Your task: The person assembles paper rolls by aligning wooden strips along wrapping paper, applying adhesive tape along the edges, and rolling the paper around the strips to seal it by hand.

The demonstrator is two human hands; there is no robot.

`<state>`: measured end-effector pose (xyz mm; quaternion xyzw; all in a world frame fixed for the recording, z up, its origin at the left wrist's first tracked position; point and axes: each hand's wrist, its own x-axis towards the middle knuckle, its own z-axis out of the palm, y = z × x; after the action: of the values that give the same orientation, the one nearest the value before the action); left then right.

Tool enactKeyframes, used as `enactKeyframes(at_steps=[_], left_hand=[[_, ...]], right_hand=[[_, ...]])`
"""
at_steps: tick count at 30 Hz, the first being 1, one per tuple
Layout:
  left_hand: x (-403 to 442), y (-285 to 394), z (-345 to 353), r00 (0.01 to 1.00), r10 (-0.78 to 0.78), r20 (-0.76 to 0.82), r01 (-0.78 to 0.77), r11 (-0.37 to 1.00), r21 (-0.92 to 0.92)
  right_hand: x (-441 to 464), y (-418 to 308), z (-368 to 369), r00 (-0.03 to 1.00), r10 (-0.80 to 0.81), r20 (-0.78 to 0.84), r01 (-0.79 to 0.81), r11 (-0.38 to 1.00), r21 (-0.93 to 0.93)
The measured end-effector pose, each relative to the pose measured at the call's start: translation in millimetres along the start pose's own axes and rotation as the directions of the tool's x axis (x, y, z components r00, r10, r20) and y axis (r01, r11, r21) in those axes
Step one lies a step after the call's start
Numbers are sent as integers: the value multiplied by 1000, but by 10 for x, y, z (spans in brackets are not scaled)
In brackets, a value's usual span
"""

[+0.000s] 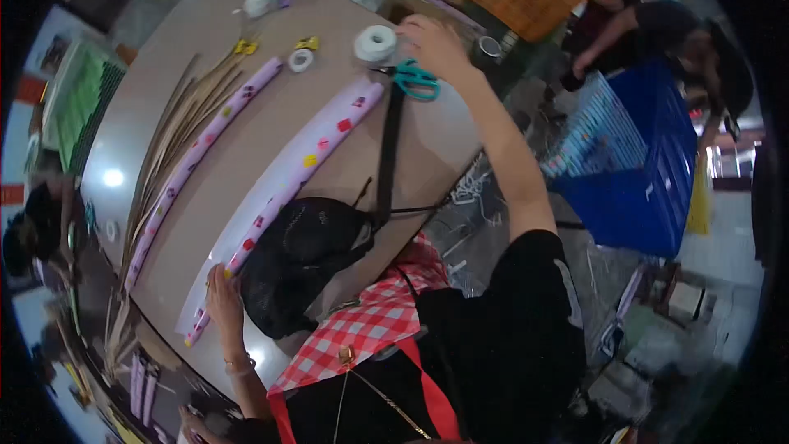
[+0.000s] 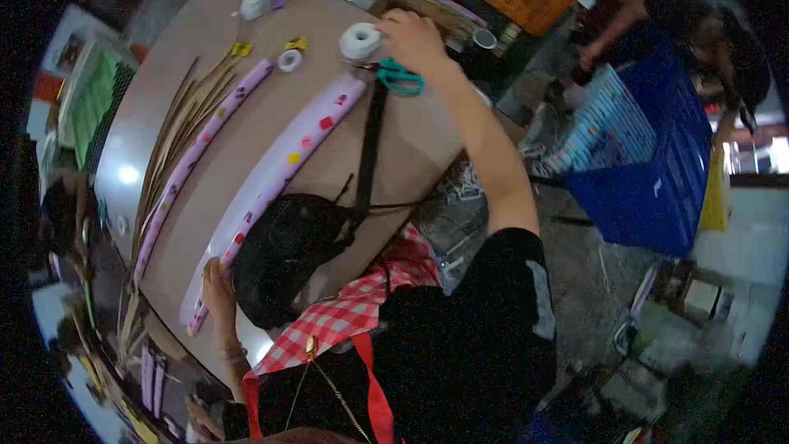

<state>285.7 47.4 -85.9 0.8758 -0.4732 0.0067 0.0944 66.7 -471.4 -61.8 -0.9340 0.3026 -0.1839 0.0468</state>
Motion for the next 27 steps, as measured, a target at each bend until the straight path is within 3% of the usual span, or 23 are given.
enactKeyframes(at_steps=[2, 5, 6, 7, 8, 11, 15, 17, 19, 23, 25, 27], left_hand=[[24, 54, -48, 998, -48, 37, 49, 998, -38], [16, 58, -21, 994, -98, 54, 98, 995, 3], [-10, 18, 27, 996, -80, 35, 79, 997, 13], [-37, -91, 84, 997, -72, 29, 72, 997, 5], [-46, -157, 134, 998, -63, 28, 63, 998, -2], [-50, -211, 161, 999, 37, 36, -36, 999, -24], [-57, -216, 174, 1000, 8, 1, -8, 1000, 30], [-84, -185, 187, 999, -30, -12, 30, 999, 24], [-53, -103, 144, 1000, -17, -19, 18, 1000, 14], [-74, -123, 188, 995, -96, 9, 96, 995, -32], [-64, -66, 177, 993, -115, -11, 114, 993, -24], [-89, -55, 190, 994, -93, -55, 90, 995, -49]], right_hand=[[124, 232, 36, 988, -112, 107, 106, 993, 61], [179, 235, 94, 972, -97, 216, 72, 990, 121], [203, 259, 193, 976, -202, 84, 199, 979, 37], [254, 156, 137, 967, -182, 179, 179, 983, 34], [257, 194, 253, 958, -251, 135, 247, 968, 47], [302, 141, 349, 953, -223, 207, 229, 973, -7], [366, 89, 322, 955, -189, 228, 193, 981, 8], [357, 74, 241, 951, -126, 283, 97, 989, 116], [332, 24, 227, 945, -159, 287, 141, 987, 82], [367, 48, 412, 898, -283, 338, 368, 902, -223], [379, 122, 435, 881, -383, 278, 442, 876, -192], [379, 2, 289, 886, -360, 293, 416, 895, -159]])
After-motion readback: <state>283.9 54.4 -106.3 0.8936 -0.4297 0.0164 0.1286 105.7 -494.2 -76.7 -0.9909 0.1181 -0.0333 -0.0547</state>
